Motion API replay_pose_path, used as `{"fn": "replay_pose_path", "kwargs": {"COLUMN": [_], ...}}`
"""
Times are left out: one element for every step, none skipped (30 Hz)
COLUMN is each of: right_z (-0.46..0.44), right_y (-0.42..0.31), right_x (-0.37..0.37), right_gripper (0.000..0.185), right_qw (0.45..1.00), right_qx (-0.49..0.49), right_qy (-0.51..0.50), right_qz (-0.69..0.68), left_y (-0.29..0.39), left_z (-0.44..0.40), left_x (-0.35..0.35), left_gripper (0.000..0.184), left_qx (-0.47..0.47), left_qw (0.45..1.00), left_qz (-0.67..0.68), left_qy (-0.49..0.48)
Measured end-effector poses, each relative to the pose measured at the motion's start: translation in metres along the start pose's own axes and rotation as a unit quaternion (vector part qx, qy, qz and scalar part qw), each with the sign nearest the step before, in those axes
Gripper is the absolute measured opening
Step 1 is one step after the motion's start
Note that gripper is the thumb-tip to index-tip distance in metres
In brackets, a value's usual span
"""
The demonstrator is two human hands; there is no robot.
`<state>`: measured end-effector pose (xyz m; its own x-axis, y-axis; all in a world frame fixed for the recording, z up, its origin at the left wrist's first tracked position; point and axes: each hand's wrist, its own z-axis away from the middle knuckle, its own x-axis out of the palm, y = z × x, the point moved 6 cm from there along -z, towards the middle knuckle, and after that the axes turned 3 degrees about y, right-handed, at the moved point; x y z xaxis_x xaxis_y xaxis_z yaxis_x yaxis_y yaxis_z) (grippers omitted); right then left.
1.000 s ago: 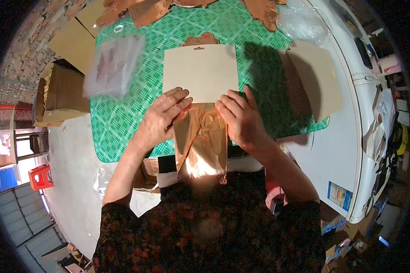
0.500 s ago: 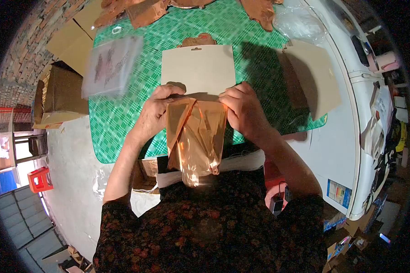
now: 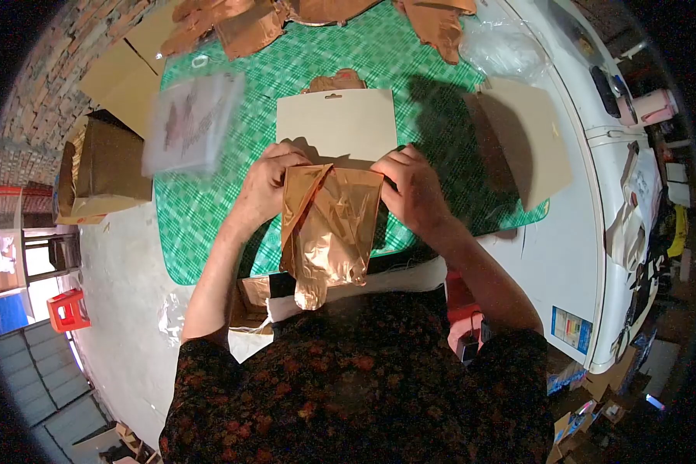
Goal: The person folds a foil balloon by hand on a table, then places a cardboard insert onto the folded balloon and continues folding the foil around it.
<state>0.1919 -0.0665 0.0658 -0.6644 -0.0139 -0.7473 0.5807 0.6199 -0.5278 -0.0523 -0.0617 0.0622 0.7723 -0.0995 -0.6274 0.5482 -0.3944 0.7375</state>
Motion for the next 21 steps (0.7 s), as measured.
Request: {"fn": "replay_pose_path", "kwargs": {"right_z": [-0.001, -0.001, -0.003, -0.005, -0.007, -0.009, -0.012, -0.014, -0.017, -0.019, -0.021, -0.023, -0.023, -0.023, -0.027, -0.029, -0.028, -0.029, -0.029, -0.028, -0.027], "right_y": [0.001, 0.001, 0.001, 0.0, 0.0, 0.001, 0.003, 0.006, 0.004, 0.003, 0.0, -0.002, 0.002, 0.006, 0.005, 0.006, 0.007, 0.008, 0.009, 0.01, 0.012], "right_x": [0.0, 0.001, 0.0, 0.0, 0.0, -0.001, 0.0, 0.0, 0.0, -0.001, 0.001, 0.0, 0.003, 0.004, 0.002, 0.001, 0.002, 0.003, 0.003, 0.004, 0.005], "right_gripper": [0.024, 0.024, 0.024, 0.023, 0.023, 0.021, 0.02, 0.018, 0.013, 0.014, 0.017, 0.021, 0.028, 0.029, 0.03, 0.031, 0.033, 0.031, 0.03, 0.029, 0.027], "right_qw": [1.0, 1.0, 1.0, 0.999, 0.999, 0.999, 0.998, 0.998, 0.999, 0.998, 0.997, 0.995, 0.995, 0.993, 0.991, 0.987, 0.988, 0.986, 0.985, 0.983, 0.983], "right_qx": [0.008, 0.015, 0.023, 0.031, 0.039, 0.047, 0.055, 0.063, 0.046, 0.058, 0.071, 0.083, 0.082, 0.106, 0.13, 0.154, 0.151, 0.161, 0.17, 0.181, 0.174], "right_qy": [-0.007, -0.013, -0.01, -0.006, -0.003, -0.005, -0.007, -0.009, 0.001, 0.017, 0.034, 0.05, 0.046, 0.044, 0.042, 0.04, 0.022, 0.018, 0.014, 0.009, 0.017], "right_qz": [-0.002, -0.003, -0.005, -0.007, -0.008, -0.005, -0.002, 0.0, -0.002, -0.002, -0.003, -0.003, 0.027, 0.007, -0.012, -0.032, -0.026, -0.032, -0.037, -0.042, -0.047], "left_y": [-0.002, -0.005, -0.006, -0.006, -0.005, 0.001, 0.004, 0.001, -0.004, -0.007, -0.01, -0.007, -0.002, 0.0, -0.001, -0.006, -0.008, -0.013, -0.017, -0.02, -0.02], "left_z": [-0.001, -0.002, -0.005, -0.007, -0.008, -0.011, -0.012, -0.011, -0.011, -0.011, -0.011, -0.017, -0.019, -0.019, -0.02, -0.021, -0.022, -0.024, -0.025, -0.026, -0.026], "left_x": [0.0, 0.0, -0.001, -0.002, -0.002, -0.005, -0.006, -0.006, -0.006, -0.005, -0.001, -0.002, -0.007, -0.009, -0.009, -0.006, -0.005, -0.003, -0.003, -0.002, -0.001], "left_gripper": [0.026, 0.025, 0.025, 0.024, 0.024, 0.024, 0.024, 0.026, 0.028, 0.029, 0.026, 0.034, 0.037, 0.041, 0.042, 0.043, 0.045, 0.046, 0.047, 0.048, 0.051], "left_qx": [-0.003, -0.005, -0.006, -0.007, -0.017, -0.027, -0.037, -0.043, -0.049, -0.055, -0.095, -0.112, -0.161, -0.21, -0.181, -0.151, -0.122, -0.145, -0.169, -0.193, -0.233], "left_qw": [1.0, 1.0, 1.0, 1.0, 0.999, 0.999, 0.998, 0.996, 0.994, 0.991, 0.991, 0.99, 0.985, 0.977, 0.983, 0.988, 0.99, 0.988, 0.985, 0.981, 0.972], "left_qz": [-0.002, 0.004, 0.01, 0.016, 0.025, 0.034, 0.043, 0.07, 0.097, 0.124, 0.078, 0.08, 0.053, 0.025, 0.019, 0.013, 0.006, -0.002, -0.011, -0.019, -0.027], "left_qy": [0.0, 0.005, 0.01, 0.016, 0.017, 0.018, 0.019, 0.018, 0.018, 0.018, 0.053, 0.007, -0.009, -0.025, 0.005, 0.035, 0.065, 0.044, 0.023, 0.001, -0.027]}}
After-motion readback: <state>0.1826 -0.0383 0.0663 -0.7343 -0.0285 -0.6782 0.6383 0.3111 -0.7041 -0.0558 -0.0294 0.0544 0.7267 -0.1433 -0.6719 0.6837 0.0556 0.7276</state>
